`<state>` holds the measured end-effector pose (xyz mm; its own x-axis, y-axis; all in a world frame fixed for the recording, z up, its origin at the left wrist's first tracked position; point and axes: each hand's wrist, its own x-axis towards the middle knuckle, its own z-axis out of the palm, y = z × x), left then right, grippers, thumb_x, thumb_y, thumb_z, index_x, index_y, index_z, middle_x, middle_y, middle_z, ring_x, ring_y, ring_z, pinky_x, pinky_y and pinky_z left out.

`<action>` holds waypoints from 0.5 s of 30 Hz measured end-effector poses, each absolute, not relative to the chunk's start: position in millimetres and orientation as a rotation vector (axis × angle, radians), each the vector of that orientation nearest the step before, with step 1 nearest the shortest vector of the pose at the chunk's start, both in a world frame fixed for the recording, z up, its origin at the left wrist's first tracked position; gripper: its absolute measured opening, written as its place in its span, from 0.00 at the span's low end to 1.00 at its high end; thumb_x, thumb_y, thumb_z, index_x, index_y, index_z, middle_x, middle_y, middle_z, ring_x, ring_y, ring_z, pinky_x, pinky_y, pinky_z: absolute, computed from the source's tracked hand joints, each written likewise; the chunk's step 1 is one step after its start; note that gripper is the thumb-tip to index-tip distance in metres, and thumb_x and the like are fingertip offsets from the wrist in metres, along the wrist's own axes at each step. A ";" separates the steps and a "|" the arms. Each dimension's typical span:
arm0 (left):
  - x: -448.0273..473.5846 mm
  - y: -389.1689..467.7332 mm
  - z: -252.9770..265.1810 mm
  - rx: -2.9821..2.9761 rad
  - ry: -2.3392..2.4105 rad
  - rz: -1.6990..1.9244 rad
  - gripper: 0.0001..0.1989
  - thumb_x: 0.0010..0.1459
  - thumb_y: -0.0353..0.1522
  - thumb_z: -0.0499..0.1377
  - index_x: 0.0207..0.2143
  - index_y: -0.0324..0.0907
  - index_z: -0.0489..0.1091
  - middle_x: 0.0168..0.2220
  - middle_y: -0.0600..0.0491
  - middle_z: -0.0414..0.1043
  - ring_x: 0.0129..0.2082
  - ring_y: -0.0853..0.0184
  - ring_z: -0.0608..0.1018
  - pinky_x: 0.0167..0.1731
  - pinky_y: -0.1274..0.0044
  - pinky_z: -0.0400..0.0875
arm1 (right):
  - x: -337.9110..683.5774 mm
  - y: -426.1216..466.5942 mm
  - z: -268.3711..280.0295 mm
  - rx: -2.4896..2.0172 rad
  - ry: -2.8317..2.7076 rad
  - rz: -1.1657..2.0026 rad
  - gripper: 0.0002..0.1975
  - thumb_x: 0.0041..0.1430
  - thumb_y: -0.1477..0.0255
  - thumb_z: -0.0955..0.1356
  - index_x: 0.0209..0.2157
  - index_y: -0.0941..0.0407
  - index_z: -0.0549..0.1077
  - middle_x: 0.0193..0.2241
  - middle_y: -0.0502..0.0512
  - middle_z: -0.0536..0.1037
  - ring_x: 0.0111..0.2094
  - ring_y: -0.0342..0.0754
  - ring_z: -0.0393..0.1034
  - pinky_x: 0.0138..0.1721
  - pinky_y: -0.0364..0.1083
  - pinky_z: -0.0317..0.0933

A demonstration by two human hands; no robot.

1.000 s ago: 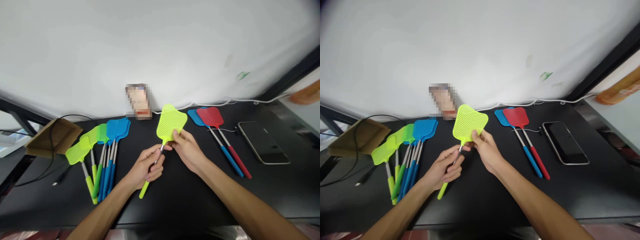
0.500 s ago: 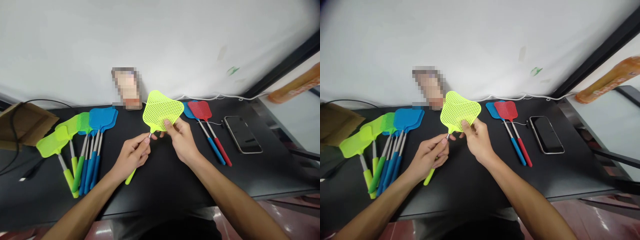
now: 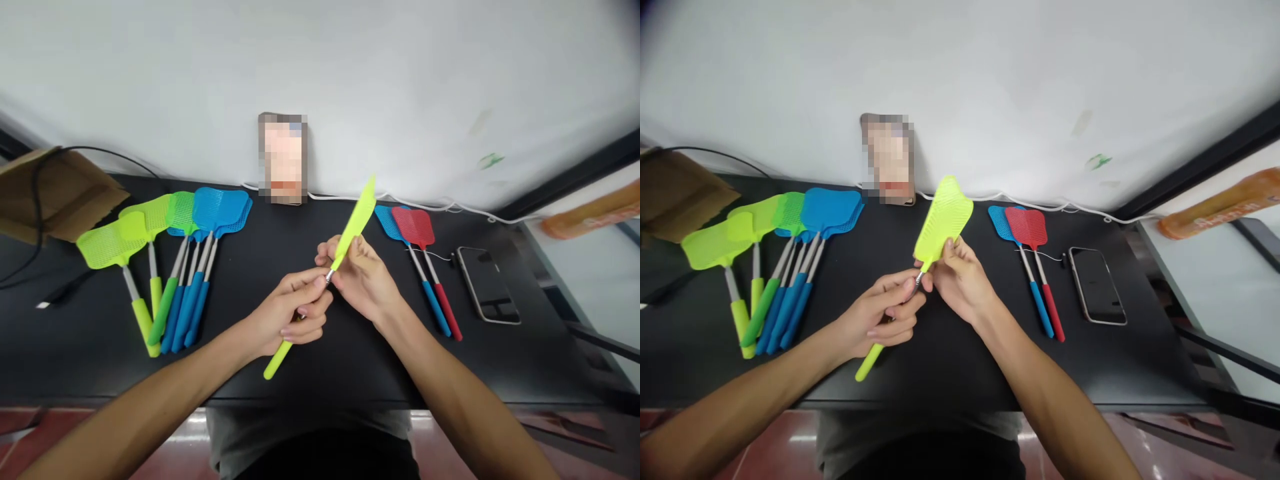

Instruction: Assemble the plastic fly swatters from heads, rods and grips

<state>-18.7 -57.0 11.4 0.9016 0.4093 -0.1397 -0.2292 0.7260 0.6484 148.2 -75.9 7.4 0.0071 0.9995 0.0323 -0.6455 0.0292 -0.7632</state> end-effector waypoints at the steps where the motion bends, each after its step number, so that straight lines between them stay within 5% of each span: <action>1: -18.4 -58.6 10.9 0.646 0.268 0.348 0.08 0.72 0.35 0.54 0.42 0.42 0.71 0.20 0.65 0.52 0.10 0.82 0.46 0.10 0.87 0.46 | 148.3 -76.0 6.4 -0.618 -0.688 1.480 0.13 0.59 0.58 0.75 0.32 0.50 0.72 0.32 0.50 0.75 0.39 0.49 0.70 0.36 0.47 0.67; 4: -17.0 -60.0 10.5 0.621 0.259 0.331 0.08 0.72 0.36 0.55 0.41 0.42 0.70 0.20 0.65 0.53 0.10 0.82 0.46 0.10 0.87 0.46 | 150.1 -74.4 4.1 -0.544 -0.657 1.553 0.14 0.55 0.62 0.78 0.29 0.50 0.72 0.31 0.48 0.74 0.42 0.48 0.71 0.43 0.47 0.68; 9: -14.0 -51.6 10.6 0.726 0.362 0.561 0.09 0.71 0.39 0.56 0.42 0.42 0.68 0.18 0.64 0.59 0.10 0.78 0.56 0.12 0.84 0.53 | 153.6 -72.9 8.8 -0.862 -0.652 1.457 0.14 0.65 0.56 0.71 0.39 0.52 0.77 0.39 0.52 0.79 0.38 0.46 0.71 0.42 0.47 0.68; 12: -14.1 -46.6 9.4 0.910 0.397 0.828 0.12 0.71 0.42 0.56 0.43 0.42 0.66 0.22 0.56 0.73 0.19 0.71 0.73 0.22 0.80 0.65 | 142.9 -90.7 12.1 -1.096 -0.718 1.341 0.17 0.67 0.54 0.68 0.44 0.53 0.77 0.42 0.56 0.79 0.41 0.50 0.73 0.41 0.49 0.67; 15: -15.6 -45.1 8.9 1.047 0.391 0.992 0.13 0.71 0.43 0.56 0.42 0.43 0.63 0.31 0.49 0.82 0.31 0.67 0.80 0.36 0.76 0.71 | 117.9 -129.0 11.7 -1.267 -0.850 1.250 0.17 0.70 0.55 0.65 0.45 0.53 0.77 0.41 0.57 0.79 0.41 0.50 0.73 0.40 0.49 0.67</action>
<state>-15.6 -45.1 8.9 0.5299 0.8312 0.1685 -0.4920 0.1395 0.8593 117.9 -129.0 11.7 0.1830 0.9684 -0.1698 -0.1983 -0.1328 -0.9711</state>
